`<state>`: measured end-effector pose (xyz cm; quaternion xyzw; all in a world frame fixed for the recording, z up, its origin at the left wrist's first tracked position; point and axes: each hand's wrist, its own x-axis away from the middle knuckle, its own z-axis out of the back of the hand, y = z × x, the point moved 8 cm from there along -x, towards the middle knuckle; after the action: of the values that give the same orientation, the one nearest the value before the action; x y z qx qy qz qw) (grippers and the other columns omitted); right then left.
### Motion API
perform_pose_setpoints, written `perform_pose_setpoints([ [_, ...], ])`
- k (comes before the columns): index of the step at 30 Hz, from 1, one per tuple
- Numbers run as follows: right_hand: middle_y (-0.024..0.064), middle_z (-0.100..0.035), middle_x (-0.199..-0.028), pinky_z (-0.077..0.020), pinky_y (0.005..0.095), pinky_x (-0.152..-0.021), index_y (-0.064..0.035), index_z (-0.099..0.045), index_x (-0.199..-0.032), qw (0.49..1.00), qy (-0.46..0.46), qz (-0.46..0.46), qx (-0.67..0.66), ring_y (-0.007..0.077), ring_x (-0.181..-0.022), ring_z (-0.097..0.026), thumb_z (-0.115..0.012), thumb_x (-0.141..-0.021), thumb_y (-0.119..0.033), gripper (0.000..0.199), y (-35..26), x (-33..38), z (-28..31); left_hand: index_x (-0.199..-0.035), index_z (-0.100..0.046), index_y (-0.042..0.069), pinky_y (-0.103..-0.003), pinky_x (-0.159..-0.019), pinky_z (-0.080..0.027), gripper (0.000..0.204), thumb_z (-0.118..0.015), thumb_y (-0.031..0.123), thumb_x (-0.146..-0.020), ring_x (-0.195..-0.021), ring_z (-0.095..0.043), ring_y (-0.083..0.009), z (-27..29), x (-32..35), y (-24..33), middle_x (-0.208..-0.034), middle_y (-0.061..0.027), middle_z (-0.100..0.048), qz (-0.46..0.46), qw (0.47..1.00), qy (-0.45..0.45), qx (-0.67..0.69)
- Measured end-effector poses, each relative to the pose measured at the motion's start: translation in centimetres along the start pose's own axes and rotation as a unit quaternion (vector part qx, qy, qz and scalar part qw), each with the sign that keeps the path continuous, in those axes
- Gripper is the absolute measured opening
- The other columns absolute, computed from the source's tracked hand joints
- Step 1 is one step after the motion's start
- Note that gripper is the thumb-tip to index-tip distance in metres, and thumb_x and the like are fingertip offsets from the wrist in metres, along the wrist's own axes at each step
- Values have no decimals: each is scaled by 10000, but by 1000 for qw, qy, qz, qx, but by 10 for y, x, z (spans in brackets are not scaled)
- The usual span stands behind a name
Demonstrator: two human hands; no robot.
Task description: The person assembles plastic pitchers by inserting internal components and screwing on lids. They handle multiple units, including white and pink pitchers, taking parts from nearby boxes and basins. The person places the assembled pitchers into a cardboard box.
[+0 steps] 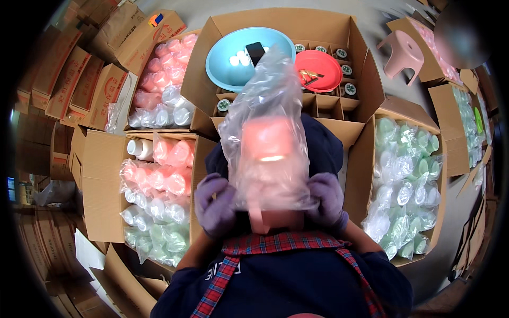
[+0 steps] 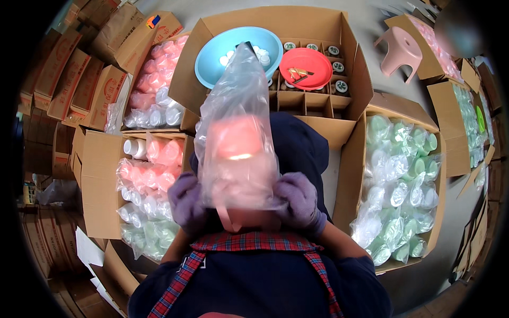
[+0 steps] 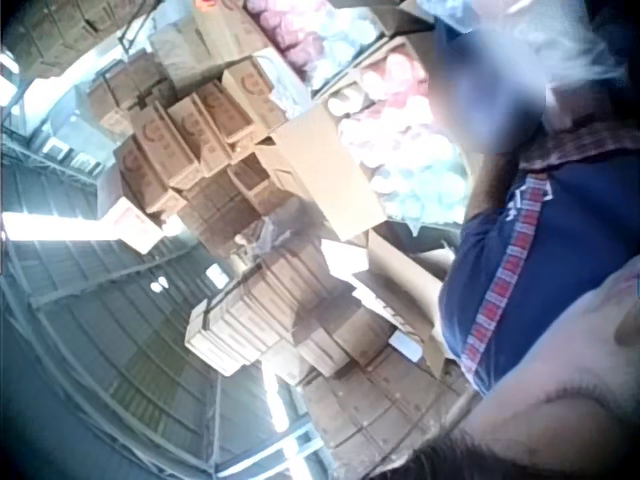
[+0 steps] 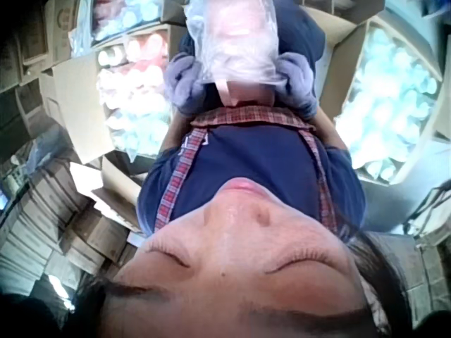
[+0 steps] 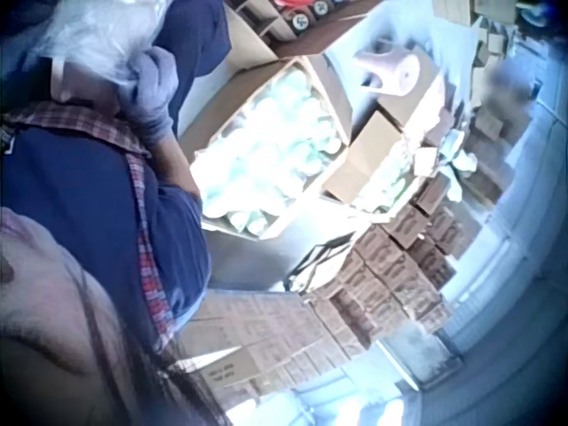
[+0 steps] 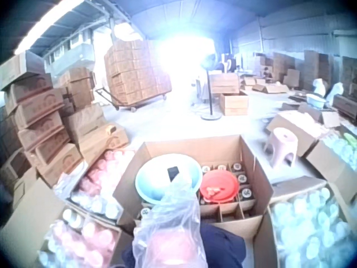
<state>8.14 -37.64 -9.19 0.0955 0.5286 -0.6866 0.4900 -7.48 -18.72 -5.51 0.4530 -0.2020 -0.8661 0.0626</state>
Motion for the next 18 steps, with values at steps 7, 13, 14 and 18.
perform_pose_setpoints([
  [7,125,-633,-1066,-516,434,-814,-94,-660,-1070,880,-440,-49,-172,351,-952,-612,-669,-876,-266,260,-11,78,-35,-1096,-672,53,-447,-989,-488,300,-723,124,-809,-1131,-591,-384,18,118,-21,-1212,-174,-614,104,835,-462,279],
  [13,139,-647,-1042,-496,462,-839,-98,-686,-1084,862,-491,-104,-70,373,-965,-613,-685,-799,-142,288,-9,92,-37,-970,-604,26,-404,-736,-518,417,-683,423,-868,-855,-645,-315,-4,-35,-11,-1001,-156,-630,170,939,-292,64],
  [14,141,-652,-1040,-493,459,-838,-92,-687,-1086,857,-500,-108,-69,371,-960,-612,-681,-792,-129,297,-8,84,-37,-916,-596,25,-413,-746,-508,429,-656,448,-878,-846,-636,-330,-30,-28,-26,-948,-160,-631,232,894,-381,41],
  [18,122,-685,-1096,-503,409,-899,-78,-710,-1133,836,-516,-138,-125,335,-995,-627,-678,-793,-141,347,0,71,-28,-923,-663,-10,-400,-769,-511,372,-605,349,-845,-859,-679,-291,-34,46,-82,-929,-181,-696,325,821,-404,241],
])
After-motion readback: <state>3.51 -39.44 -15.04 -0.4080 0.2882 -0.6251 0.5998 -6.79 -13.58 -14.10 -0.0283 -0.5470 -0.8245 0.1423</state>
